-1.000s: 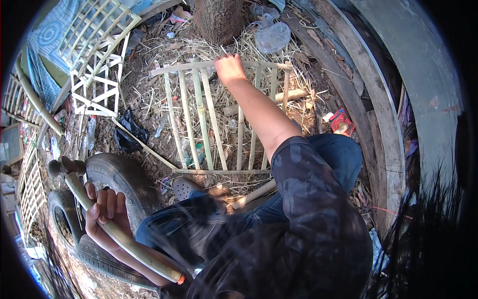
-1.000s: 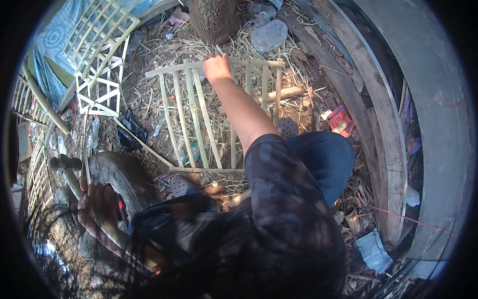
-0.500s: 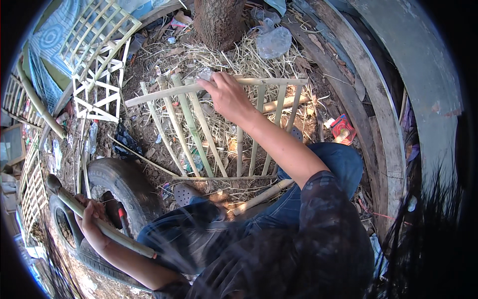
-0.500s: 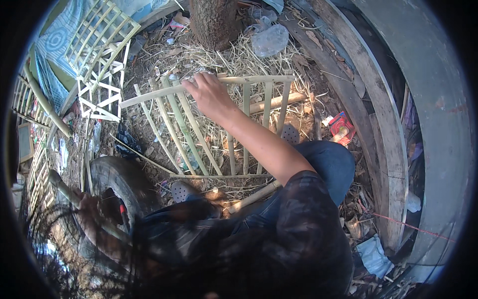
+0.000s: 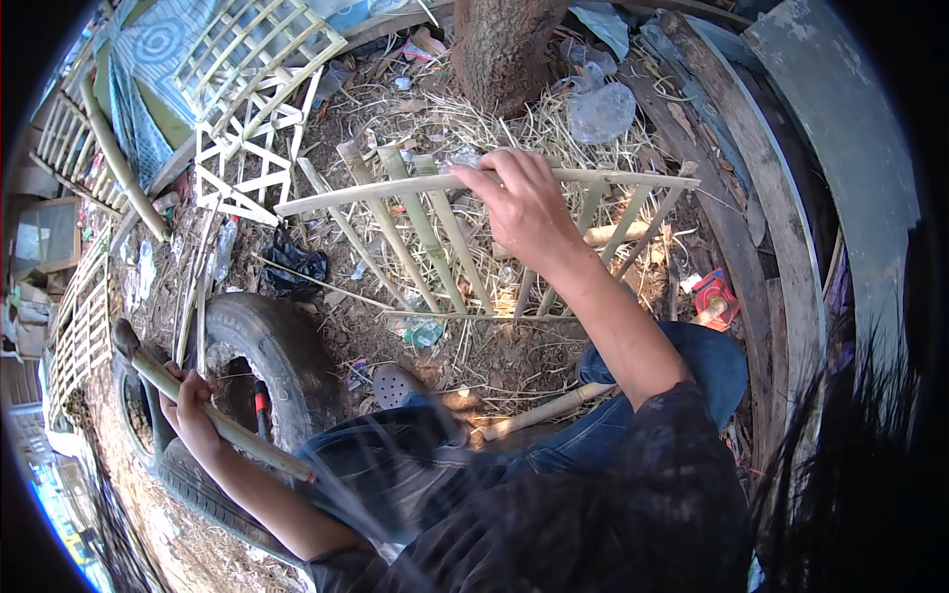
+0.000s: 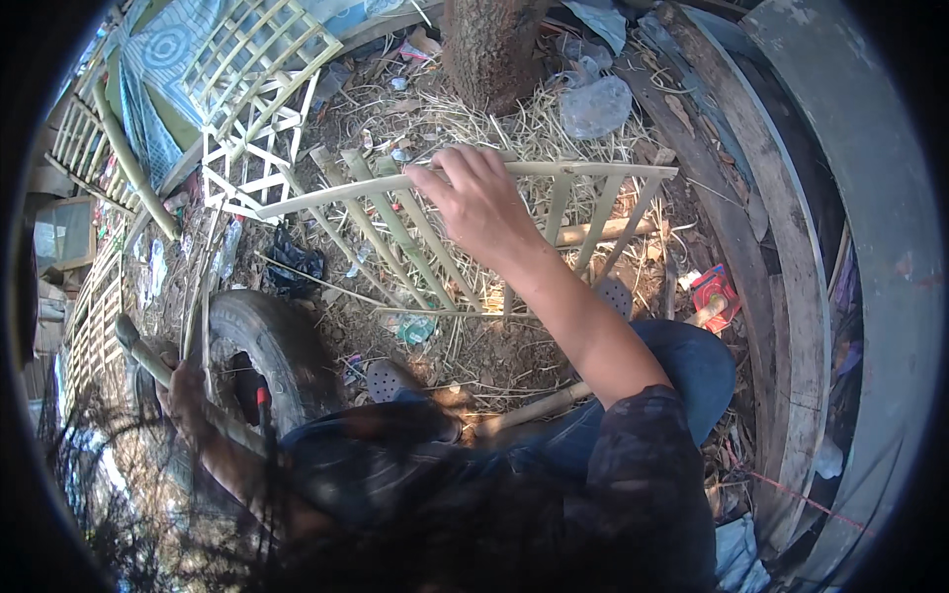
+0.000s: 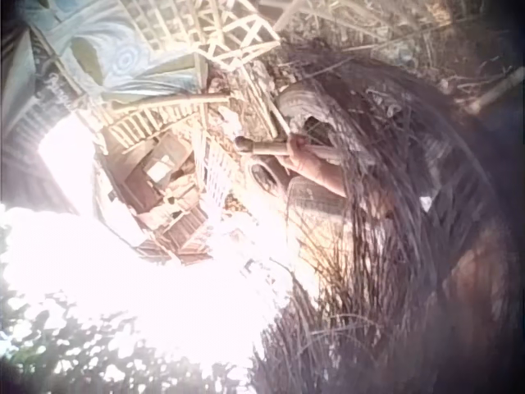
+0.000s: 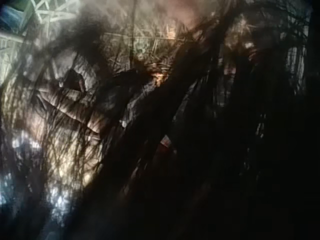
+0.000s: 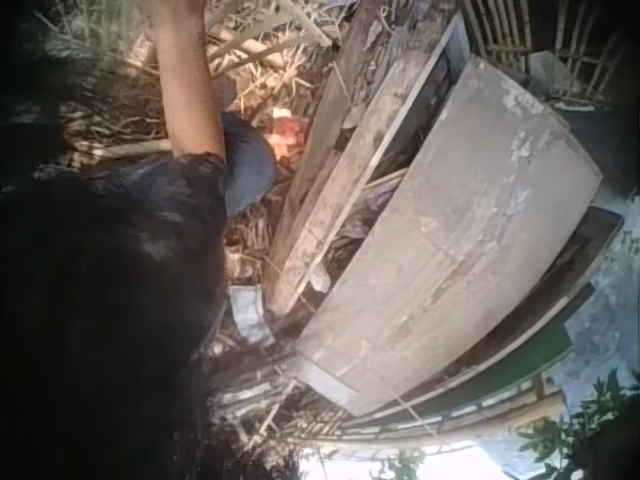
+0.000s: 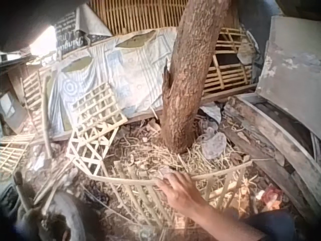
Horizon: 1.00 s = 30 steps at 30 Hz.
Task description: The person assembles a bamboo lattice structure by aligning bamboo strips and hammering nails into them using a hammer.
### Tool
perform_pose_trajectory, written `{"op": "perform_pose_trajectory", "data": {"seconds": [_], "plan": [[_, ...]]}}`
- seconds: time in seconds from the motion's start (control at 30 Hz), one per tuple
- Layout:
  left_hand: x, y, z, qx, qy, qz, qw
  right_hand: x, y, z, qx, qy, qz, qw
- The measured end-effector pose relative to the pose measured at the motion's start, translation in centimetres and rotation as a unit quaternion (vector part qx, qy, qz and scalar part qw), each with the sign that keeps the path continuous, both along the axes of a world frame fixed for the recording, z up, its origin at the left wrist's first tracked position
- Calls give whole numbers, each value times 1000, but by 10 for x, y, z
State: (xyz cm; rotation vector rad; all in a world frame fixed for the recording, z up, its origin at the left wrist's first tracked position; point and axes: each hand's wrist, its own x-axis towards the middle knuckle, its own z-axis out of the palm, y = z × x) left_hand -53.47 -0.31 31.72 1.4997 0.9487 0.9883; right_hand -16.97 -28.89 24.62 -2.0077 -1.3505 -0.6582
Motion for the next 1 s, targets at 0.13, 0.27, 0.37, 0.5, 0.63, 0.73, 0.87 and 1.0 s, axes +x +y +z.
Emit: {"op": "perform_pose_trajectory", "data": {"seconds": [0.13, 0.27, 0.37, 0.5, 0.63, 0.73, 0.87, 1.0], "plan": [[13, -10, 2, 23, 37, 83, 996, 6, -4, 8, -3, -1, 20, 1000], [24, -1, 2, 47, 142, 82, 985, 8, -6, 13, -45, 2, 19, 999], [28, 9, -5, 185, 241, 47, 952, 12, -12, 13, -55, 60, 17, 997], [63, -8, -11, 198, 298, -28, 933, 25, -14, 10, -41, 54, 28, 997], [87, -13, -39, 103, 394, -143, 902, 16, -24, 21, -55, 42, 26, 997], [78, 4, -87, 37, 407, -201, 890, -4, -27, 26, -88, 53, 41, 994], [76, 4, -128, -46, 448, -257, 855, -20, -30, 23, -87, 52, 44, 994], [59, 28, -179, 191, 622, -288, 702, -24, -28, 26, -83, 53, 45, 994]]}}
